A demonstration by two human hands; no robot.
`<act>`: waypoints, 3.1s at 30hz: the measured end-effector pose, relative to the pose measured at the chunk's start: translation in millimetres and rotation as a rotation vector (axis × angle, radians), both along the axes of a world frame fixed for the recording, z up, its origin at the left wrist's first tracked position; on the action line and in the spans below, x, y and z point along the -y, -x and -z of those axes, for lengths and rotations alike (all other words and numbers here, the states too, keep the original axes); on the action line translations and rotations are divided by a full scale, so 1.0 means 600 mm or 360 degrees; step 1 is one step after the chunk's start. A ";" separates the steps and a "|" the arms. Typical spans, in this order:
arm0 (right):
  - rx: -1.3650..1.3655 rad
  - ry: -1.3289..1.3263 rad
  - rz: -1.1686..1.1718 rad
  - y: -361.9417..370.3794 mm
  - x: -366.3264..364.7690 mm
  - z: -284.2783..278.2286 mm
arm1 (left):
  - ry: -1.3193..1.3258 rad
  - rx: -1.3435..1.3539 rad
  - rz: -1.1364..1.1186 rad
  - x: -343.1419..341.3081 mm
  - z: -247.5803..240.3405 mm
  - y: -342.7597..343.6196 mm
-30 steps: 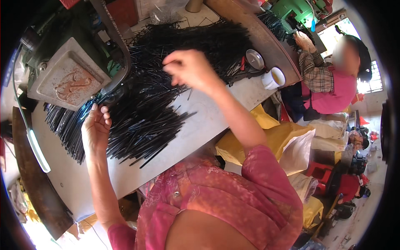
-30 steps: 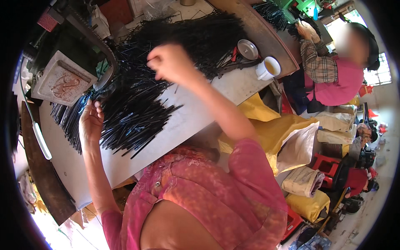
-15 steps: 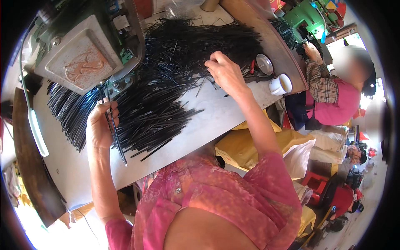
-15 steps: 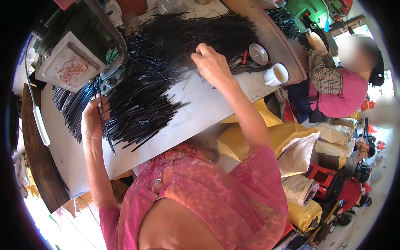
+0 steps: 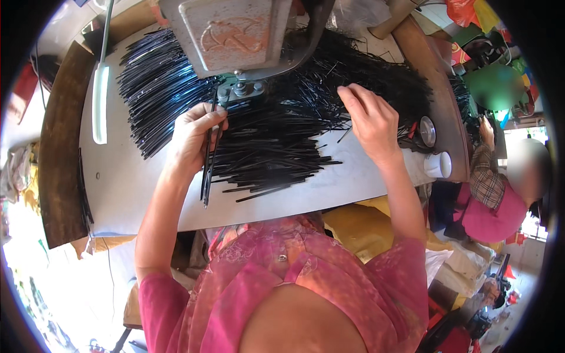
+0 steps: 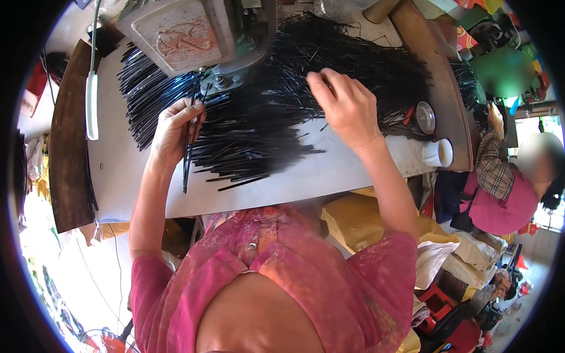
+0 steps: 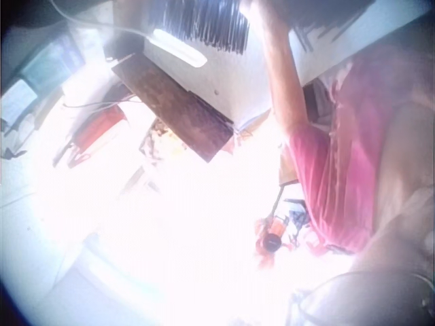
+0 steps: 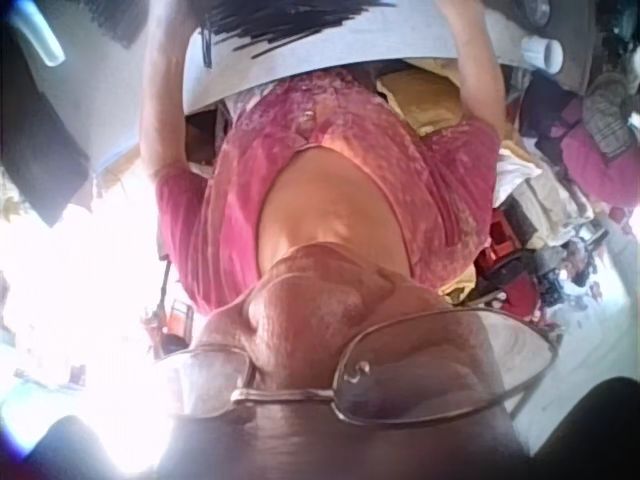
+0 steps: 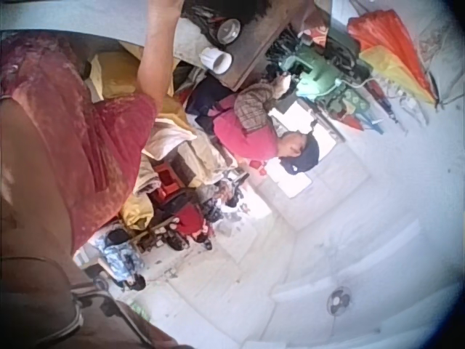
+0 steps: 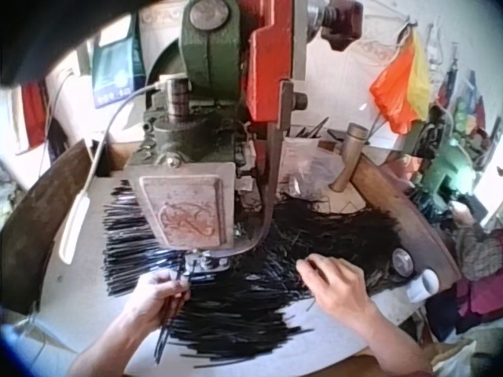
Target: The person assembles umbrella ribs by picking up rib components, aligning their joints under a benchtop press machine, and fastening them together.
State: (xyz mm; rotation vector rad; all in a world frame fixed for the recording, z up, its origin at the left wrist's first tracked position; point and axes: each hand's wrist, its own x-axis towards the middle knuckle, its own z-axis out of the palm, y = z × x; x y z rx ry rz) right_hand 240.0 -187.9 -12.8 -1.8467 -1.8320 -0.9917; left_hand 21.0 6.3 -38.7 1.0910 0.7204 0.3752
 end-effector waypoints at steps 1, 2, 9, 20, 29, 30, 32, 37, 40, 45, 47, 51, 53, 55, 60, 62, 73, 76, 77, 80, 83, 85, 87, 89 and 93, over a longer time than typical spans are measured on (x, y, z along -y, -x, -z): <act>-0.0009 -0.0001 -0.0010 0.012 -0.013 -0.014 | 0.0012 -0.0004 -0.0007 -0.001 0.002 -0.001; 0.0090 -0.0063 -0.0150 0.028 -0.029 -0.029 | 0.0022 -0.0007 -0.0018 -0.002 0.002 0.002; -0.0907 0.0360 -0.0347 0.083 -0.116 0.037 | -0.0073 -0.0037 -0.0052 0.002 -0.006 -0.006; -0.3139 0.0524 -0.0290 0.107 -0.168 0.041 | -0.0007 -0.0029 -0.0070 0.001 -0.009 -0.009; -0.3163 0.0448 -0.0443 0.098 -0.172 0.044 | 0.0016 0.0027 -0.0057 0.006 -0.009 -0.015; -0.3163 0.0451 -0.0444 0.099 -0.172 0.043 | 0.0021 0.0015 -0.0067 0.007 -0.009 -0.015; -0.3163 0.0471 -0.0425 0.100 -0.172 0.041 | -0.0008 0.0012 -0.0058 0.007 -0.008 -0.015; -0.3149 0.0471 -0.0421 0.101 -0.176 0.046 | -0.0041 0.0012 -0.0046 0.006 -0.006 -0.017; -0.3150 0.0458 -0.0412 0.104 -0.177 0.046 | -0.0030 0.0021 -0.0073 0.008 -0.006 -0.019; -0.3139 0.0407 -0.0435 0.106 -0.175 0.044 | -0.0060 0.0015 -0.0080 0.009 -0.008 -0.020; -0.3133 0.0400 -0.0423 0.105 -0.178 0.045 | -0.0057 0.0024 -0.0072 0.009 -0.007 -0.020; -0.3122 0.0405 -0.0396 0.104 -0.179 0.050 | -0.0070 -0.0014 -0.0071 0.009 -0.006 -0.020; -0.3104 0.0391 -0.0393 0.105 -0.179 0.051 | -0.0072 -0.0015 -0.0072 0.009 -0.006 -0.021; -0.3134 0.0389 -0.0379 0.107 -0.180 0.048 | -0.0075 -0.0016 -0.0071 0.009 -0.006 -0.021; -0.3290 0.0401 -0.0382 0.111 -0.176 0.040 | -0.0095 -0.0053 -0.0060 0.009 -0.009 -0.019; -0.3365 0.0449 -0.0303 0.113 -0.174 0.039 | -0.0127 -0.0093 -0.0028 0.007 -0.018 -0.016; -0.3520 0.0293 -0.0533 0.127 -0.167 0.041 | -0.0010 0.0000 0.0026 0.013 -0.009 -0.010; -0.3530 0.0210 -0.0532 0.131 -0.174 0.049 | -0.0014 0.0039 -0.0023 0.018 -0.002 -0.019; -0.3526 0.0179 -0.0508 0.134 -0.175 0.050 | -0.0023 0.0049 -0.0029 0.019 0.001 -0.020; -0.3494 0.0135 -0.0486 0.137 -0.177 0.051 | -0.0039 0.0060 -0.0047 0.022 0.002 -0.026; -0.3452 0.0108 -0.0499 0.138 -0.180 0.056 | -0.0075 0.0063 -0.0083 0.024 0.005 -0.029; -0.3440 0.0092 -0.0505 0.141 -0.183 0.057 | -0.0092 0.0064 -0.0098 0.026 0.007 -0.031; -0.3401 0.0042 -0.0461 0.146 -0.185 0.056 | -0.0053 0.0067 -0.0174 0.027 0.012 -0.033; -0.3383 0.0039 -0.0444 0.148 -0.187 0.058 | -0.0030 0.0062 -0.0184 0.027 0.011 -0.033; -0.3328 0.0064 -0.0396 0.148 -0.187 0.058 | -0.0031 0.0016 -0.0158 0.020 0.005 -0.034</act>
